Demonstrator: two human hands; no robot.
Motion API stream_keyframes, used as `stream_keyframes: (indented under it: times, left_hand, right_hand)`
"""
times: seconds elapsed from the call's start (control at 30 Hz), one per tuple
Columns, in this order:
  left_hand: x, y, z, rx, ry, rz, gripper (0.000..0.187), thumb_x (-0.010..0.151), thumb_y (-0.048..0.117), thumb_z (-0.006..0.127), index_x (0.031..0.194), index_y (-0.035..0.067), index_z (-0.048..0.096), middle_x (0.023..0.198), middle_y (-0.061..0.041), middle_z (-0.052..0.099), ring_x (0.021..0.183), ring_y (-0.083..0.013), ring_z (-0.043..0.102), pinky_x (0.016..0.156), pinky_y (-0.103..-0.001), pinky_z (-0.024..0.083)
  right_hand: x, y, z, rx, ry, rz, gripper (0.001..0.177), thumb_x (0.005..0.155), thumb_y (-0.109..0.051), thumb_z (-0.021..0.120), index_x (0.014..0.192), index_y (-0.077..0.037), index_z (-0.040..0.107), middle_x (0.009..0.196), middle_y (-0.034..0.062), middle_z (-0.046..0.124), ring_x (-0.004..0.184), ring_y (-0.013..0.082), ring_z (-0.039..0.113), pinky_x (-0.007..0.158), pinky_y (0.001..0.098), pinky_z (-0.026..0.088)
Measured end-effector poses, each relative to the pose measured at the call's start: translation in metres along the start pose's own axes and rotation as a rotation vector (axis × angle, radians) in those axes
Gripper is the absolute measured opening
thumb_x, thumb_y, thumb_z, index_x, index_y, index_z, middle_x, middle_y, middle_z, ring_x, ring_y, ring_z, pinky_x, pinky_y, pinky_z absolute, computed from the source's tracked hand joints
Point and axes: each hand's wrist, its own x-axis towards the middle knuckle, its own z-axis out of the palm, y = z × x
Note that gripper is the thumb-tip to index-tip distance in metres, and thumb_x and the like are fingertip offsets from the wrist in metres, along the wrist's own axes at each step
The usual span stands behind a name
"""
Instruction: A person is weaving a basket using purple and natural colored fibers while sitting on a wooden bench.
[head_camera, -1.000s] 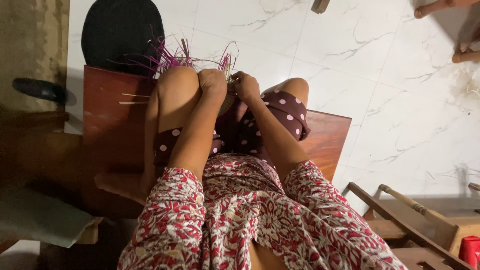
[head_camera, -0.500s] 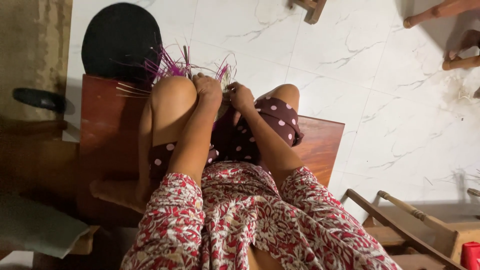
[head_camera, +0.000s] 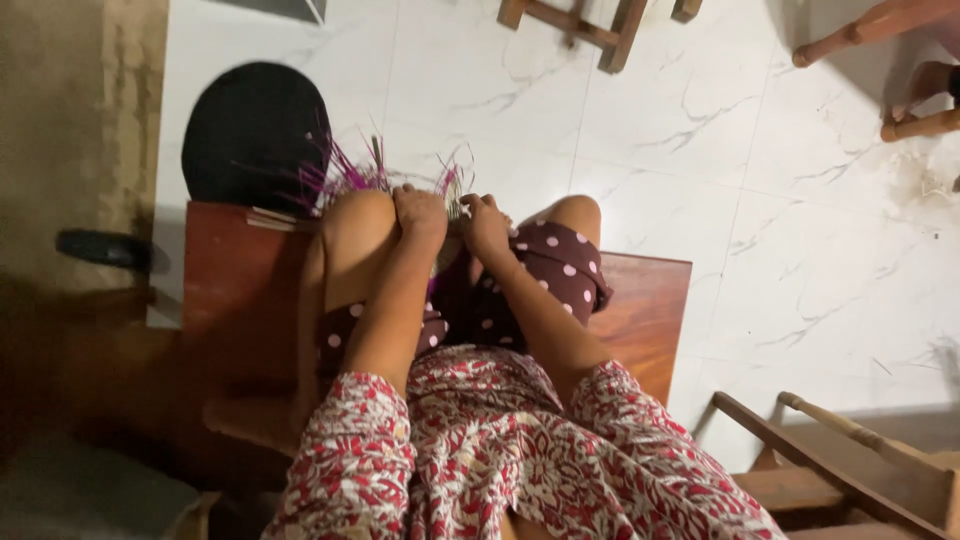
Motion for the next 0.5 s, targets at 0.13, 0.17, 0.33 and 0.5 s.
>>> stream_keyframes:
  times: [0.13, 0.17, 0.33, 0.5]
  left_hand:
    - [-0.012, -0.004, -0.003, 0.008, -0.048, 0.031, 0.046, 0.104, 0.009, 0.032, 0.124, 0.014, 0.072, 0.132, -0.006, 0.07, 0.121, -0.0309, 0.054, 0.093, -0.049, 0.032]
    - [-0.01, -0.004, -0.005, 0.015, -0.031, 0.033, 0.046, 0.104, 0.011, 0.031, 0.125, 0.016, 0.072, 0.133, -0.004, 0.07, 0.123, -0.03, 0.053, 0.094, -0.049, 0.032]
    - [-0.012, -0.009, -0.005, 0.005, -0.034, 0.032, 0.047, 0.107, 0.02, 0.028, 0.129, 0.017, 0.07, 0.134, -0.003, 0.069, 0.125, -0.0285, 0.052, 0.096, -0.049, 0.032]
    - [-0.017, -0.011, -0.013, 0.0, -0.047, 0.061, 0.045, 0.104, 0.015, 0.032, 0.127, 0.016, 0.071, 0.134, -0.003, 0.069, 0.129, -0.0309, 0.051, 0.097, -0.05, 0.03]
  right_hand:
    - [-0.037, -0.033, -0.025, 0.145, 0.152, -0.188, 0.026, 0.094, -0.009, 0.064, 0.12, -0.013, 0.065, 0.107, 0.0136, 0.057, 0.093, 0.0492, 0.071, 0.083, 0.0543, 0.058]
    - [-0.028, -0.027, -0.012, 0.146, 0.17, -0.324, 0.022, 0.091, -0.008, 0.064, 0.112, -0.006, 0.067, 0.102, 0.0167, 0.058, 0.094, 0.0482, 0.069, 0.082, 0.0487, 0.057]
    - [-0.018, -0.015, 0.024, 0.054, 0.236, -0.58, 0.021, 0.078, -0.01, 0.07, 0.096, 0.001, 0.069, 0.087, 0.0173, 0.058, 0.091, 0.0391, 0.063, 0.082, 0.0411, 0.054]
    - [-0.02, -0.02, 0.023, -0.022, 0.39, -0.606, 0.012, 0.074, -0.022, 0.075, 0.079, -0.012, 0.07, 0.088, 0.0039, 0.056, 0.081, 0.0246, 0.063, 0.072, 0.0301, 0.054]
